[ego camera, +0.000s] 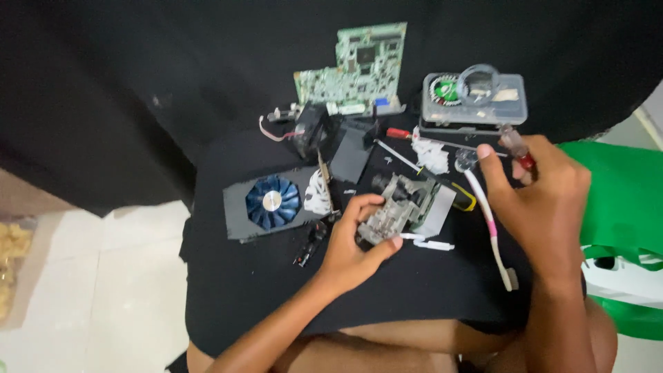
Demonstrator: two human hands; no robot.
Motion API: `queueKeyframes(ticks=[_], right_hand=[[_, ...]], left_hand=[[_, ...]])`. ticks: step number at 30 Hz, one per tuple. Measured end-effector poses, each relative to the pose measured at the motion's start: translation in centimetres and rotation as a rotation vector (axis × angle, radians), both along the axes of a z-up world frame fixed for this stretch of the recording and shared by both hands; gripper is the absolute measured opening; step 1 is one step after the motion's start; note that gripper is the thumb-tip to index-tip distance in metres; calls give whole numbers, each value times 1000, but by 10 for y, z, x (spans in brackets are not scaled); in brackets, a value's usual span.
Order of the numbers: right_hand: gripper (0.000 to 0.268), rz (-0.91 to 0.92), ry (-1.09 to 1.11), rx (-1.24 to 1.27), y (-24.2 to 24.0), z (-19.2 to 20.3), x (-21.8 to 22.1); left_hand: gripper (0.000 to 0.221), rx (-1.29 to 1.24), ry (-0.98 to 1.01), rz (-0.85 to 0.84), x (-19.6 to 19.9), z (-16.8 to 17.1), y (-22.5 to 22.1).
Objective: The person is using a screwdriver to remove screws from a computer heatsink and fan assembly, then separating the parts.
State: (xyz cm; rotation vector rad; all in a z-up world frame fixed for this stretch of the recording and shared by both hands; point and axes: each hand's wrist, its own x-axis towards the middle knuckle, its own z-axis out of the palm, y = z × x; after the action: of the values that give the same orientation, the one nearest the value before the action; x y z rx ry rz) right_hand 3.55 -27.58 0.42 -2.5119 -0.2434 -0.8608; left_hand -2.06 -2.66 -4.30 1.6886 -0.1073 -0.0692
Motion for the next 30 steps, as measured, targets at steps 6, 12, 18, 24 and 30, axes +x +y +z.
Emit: queueKeyframes(ticks=[6,12,18,24,30], right_hand=[[22,52,10,-17,2,-3,-1],[36,18,48,-112,-1,-12,3],[29,54,130,-279,8,-23,7],[28,116,332,-328,18,-19,43],[32,179,412,-439,40,-13,87]], left_hand=[[45,201,-175,95,0,-13,0],[42,419,-490,165,-3,-7,-1],[42,629,-815,270,-4,3,-4],[16,752,-1017,-265,-25,1,-57],[17,467,-1229,-896,-65,-166,-204]])
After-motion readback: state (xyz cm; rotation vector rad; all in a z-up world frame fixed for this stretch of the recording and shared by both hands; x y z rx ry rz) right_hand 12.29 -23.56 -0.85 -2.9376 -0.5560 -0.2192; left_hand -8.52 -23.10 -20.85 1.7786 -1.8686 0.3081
